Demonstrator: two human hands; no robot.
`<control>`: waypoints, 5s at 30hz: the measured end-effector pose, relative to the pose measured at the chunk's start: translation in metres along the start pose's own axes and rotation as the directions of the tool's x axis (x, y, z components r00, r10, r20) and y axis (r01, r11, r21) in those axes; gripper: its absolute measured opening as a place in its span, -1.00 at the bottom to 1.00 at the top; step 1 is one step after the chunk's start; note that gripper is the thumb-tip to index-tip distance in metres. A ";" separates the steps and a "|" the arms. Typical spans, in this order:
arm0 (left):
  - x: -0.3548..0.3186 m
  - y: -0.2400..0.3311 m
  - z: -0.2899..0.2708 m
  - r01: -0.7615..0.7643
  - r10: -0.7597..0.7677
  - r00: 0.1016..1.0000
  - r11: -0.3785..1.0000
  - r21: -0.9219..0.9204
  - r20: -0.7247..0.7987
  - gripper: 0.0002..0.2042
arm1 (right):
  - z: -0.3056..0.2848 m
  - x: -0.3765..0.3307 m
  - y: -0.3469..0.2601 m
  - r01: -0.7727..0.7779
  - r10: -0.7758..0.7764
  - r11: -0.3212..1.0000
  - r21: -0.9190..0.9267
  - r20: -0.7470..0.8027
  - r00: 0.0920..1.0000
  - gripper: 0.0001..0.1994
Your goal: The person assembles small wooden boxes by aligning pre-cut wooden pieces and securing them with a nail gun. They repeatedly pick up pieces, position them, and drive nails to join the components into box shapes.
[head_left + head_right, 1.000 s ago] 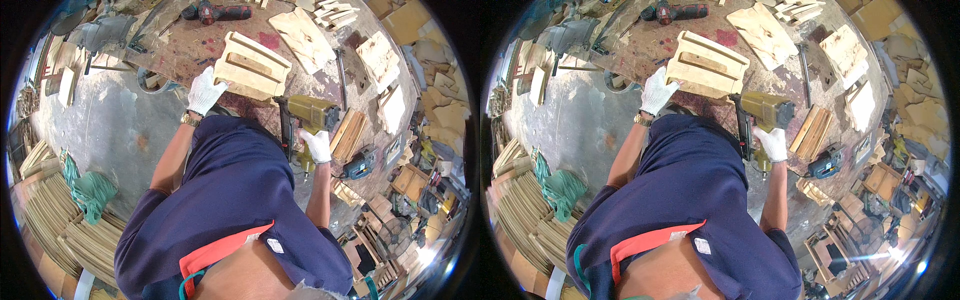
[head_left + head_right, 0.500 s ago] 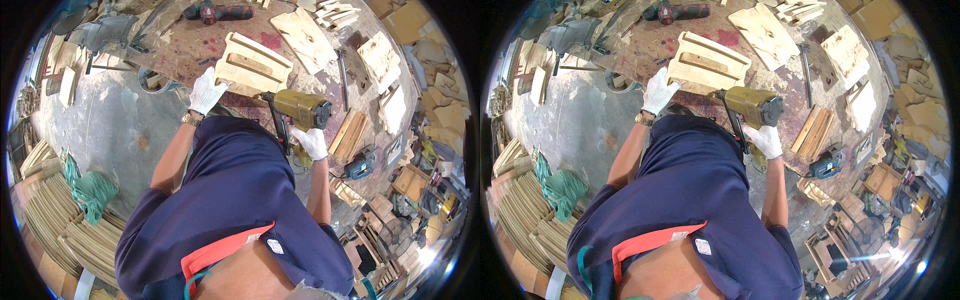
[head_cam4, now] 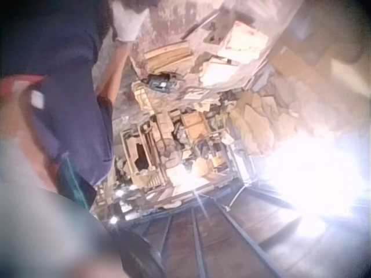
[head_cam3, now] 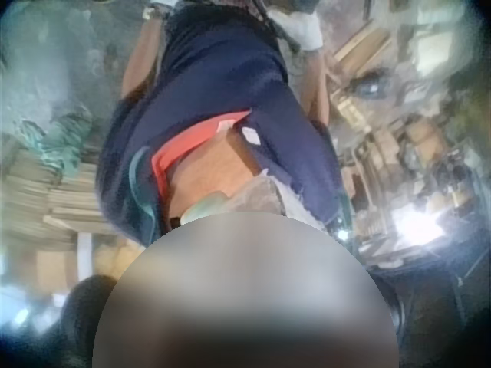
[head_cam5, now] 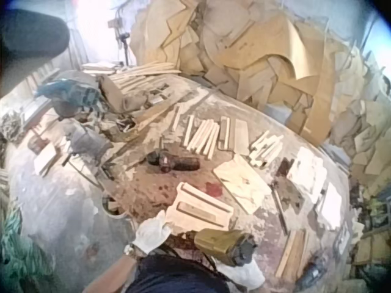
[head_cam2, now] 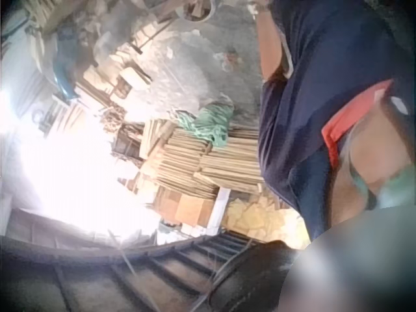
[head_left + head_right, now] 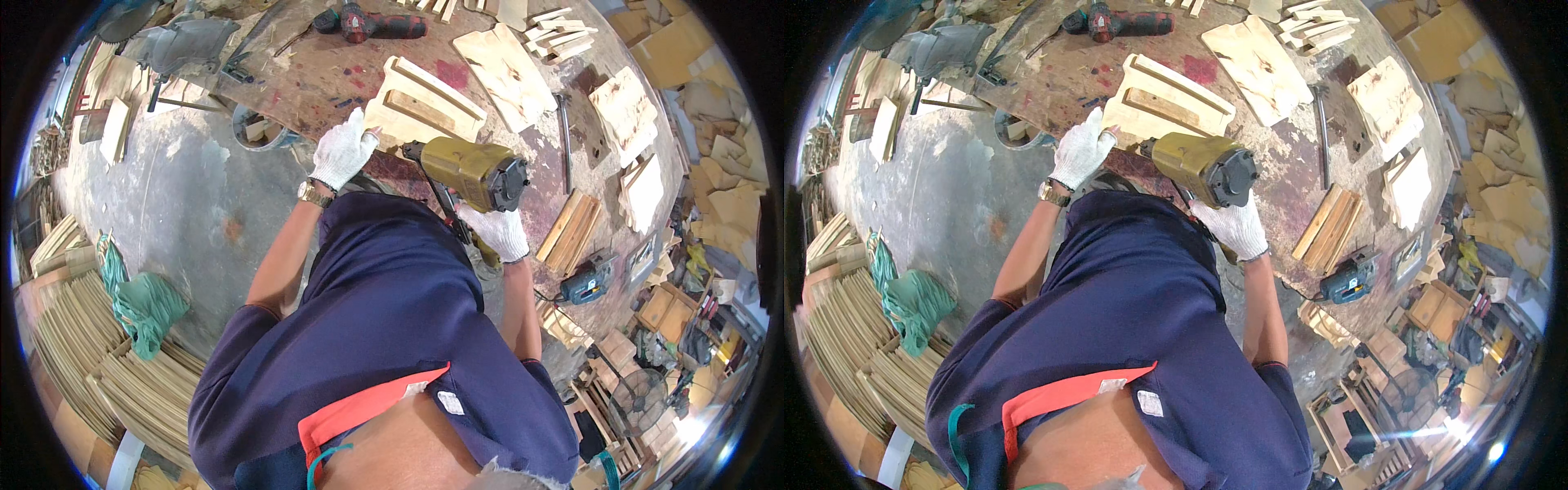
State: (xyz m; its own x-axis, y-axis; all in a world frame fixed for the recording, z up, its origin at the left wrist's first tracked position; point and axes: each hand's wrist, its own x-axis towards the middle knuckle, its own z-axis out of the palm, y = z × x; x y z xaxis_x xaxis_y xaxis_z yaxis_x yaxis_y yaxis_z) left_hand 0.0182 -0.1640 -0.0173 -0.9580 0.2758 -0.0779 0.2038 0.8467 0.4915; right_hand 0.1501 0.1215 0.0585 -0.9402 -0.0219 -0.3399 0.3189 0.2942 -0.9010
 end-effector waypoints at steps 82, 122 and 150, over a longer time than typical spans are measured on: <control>0.043 -0.063 0.129 0.060 -0.019 0.930 0.993 0.100 -0.366 -0.44 | 0.056 0.042 0.098 0.022 -0.202 0.602 -0.798 -0.126 0.971 -0.57; 0.044 -0.059 0.126 0.068 -0.047 0.946 0.996 0.054 -0.321 -0.44 | 0.093 0.049 0.112 -0.235 -0.124 0.867 -0.440 -0.648 0.752 -0.71; 0.043 -0.061 0.126 0.114 -0.111 0.957 0.993 -0.005 -0.268 -0.43 | 0.123 0.064 0.091 -0.129 0.034 0.872 -0.472 -0.204 0.978 -0.72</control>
State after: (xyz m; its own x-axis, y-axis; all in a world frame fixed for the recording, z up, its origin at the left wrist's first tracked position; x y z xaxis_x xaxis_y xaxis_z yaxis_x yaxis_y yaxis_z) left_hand -0.0106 -0.1470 -0.1599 -0.9935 0.0479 0.1031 0.0922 0.8701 0.4841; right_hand 0.1334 0.0296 -0.0783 -0.9333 0.1835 -0.3085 0.3428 0.7106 -0.6144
